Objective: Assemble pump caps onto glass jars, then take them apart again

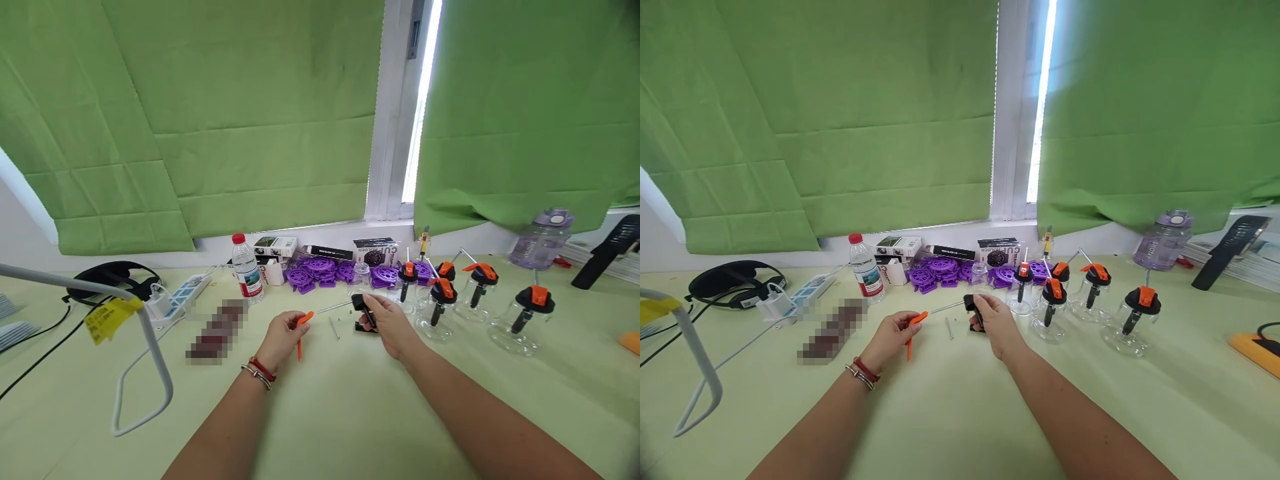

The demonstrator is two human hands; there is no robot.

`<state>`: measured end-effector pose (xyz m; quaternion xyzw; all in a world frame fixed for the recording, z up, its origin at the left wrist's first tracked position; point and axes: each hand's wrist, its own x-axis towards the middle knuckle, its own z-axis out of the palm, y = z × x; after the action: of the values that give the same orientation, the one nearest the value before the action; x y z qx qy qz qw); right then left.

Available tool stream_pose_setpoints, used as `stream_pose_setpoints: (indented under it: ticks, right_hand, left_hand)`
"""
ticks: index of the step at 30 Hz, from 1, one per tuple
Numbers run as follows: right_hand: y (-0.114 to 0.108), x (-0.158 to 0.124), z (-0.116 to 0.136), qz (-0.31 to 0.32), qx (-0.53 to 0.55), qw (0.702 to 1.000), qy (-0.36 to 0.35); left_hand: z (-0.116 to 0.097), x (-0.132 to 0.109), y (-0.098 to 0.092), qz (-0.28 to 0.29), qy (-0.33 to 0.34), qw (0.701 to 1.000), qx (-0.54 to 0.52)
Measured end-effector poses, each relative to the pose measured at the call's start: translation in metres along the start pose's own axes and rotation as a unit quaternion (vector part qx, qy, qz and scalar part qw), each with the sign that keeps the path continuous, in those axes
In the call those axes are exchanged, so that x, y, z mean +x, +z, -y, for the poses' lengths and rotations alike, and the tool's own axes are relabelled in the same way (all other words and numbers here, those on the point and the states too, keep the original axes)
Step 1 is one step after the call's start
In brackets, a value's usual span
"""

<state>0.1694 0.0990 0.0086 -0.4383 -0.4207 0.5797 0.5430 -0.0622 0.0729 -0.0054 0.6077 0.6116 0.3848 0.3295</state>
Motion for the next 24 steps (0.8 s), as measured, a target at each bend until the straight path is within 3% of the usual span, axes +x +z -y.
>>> stream_pose_setpoints:
  ticks: [4, 9, 13, 16, 21, 24]
  right_hand:
    - [-0.005, 0.001, 0.002, 0.013, 0.027, 1.0, -0.001]
    - [0.01, -0.013, -0.012, 0.078, -0.116, 0.986, -0.097]
    - [0.025, -0.026, -0.019, 0.106, -0.27, 0.922, -0.258]
    - [0.035, -0.034, -0.019, 0.135, -0.337, 0.873, -0.324]
    - [0.061, -0.042, -0.023, 0.196, -0.421, 0.812, -0.354]
    - [0.088, -0.047, -0.031, 0.244, -0.489, 0.762, -0.347]
  left_hand:
    - [0.019, 0.01, 0.002, -0.078, -0.024, 0.994, 0.066]
    - [0.024, 0.012, 0.006, -0.121, 0.002, 0.984, 0.133]
    - [0.019, 0.012, 0.012, -0.122, 0.027, 0.981, 0.147]
    - [0.018, 0.014, 0.015, -0.126, 0.029, 0.982, 0.136]
    - [0.017, 0.016, -0.004, -0.169, -0.021, 0.982, 0.08]
    - [0.014, 0.012, -0.023, -0.155, -0.059, 0.986, 0.031]
